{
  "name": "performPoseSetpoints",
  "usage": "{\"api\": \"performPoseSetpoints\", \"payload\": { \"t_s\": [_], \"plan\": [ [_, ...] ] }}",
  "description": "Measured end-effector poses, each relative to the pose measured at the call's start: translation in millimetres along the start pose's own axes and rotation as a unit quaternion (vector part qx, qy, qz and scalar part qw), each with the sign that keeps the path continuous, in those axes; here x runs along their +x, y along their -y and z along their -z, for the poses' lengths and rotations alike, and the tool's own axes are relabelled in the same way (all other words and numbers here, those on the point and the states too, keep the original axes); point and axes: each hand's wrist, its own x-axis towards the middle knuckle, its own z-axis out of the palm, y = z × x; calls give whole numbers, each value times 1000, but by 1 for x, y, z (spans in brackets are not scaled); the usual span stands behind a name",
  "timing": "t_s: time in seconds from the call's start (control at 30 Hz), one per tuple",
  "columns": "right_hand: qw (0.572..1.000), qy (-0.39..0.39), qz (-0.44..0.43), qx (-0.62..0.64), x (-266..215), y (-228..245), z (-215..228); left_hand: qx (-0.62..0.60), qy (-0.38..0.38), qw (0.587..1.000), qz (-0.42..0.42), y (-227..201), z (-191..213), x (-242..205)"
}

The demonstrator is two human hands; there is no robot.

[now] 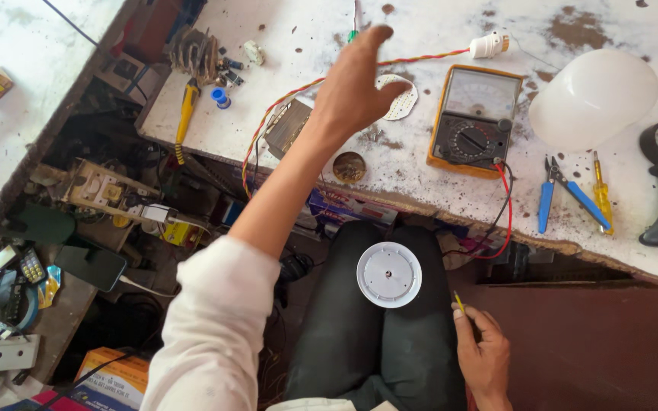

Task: The person disassembles an LED light bulb, uses a soldering iron and pliers to work on the internal circuit board, and then reassembles the bulb.

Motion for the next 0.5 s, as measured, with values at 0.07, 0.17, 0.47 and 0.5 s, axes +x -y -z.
{"api": "performPoseSetpoints", "payload": {
  "t_s": [0.07, 0.17, 0.47, 0.5],
  "plan": [
    [1000, 6, -2, 26, 0, -1, -2, -65, -92, 993, 33, -27, 18, -38],
    [995, 14, 58, 82, 4, 3, -8, -49, -72, 994, 64, -77, 28, -117],
    [994, 36, 101, 8, -1, 38, -19, 27, 213, 969, 123, -121, 3, -256],
    [994, 33, 101, 7, -4, 41, -19, 23, 234, 962, 137, -119, -3, -260]
  ]
}}
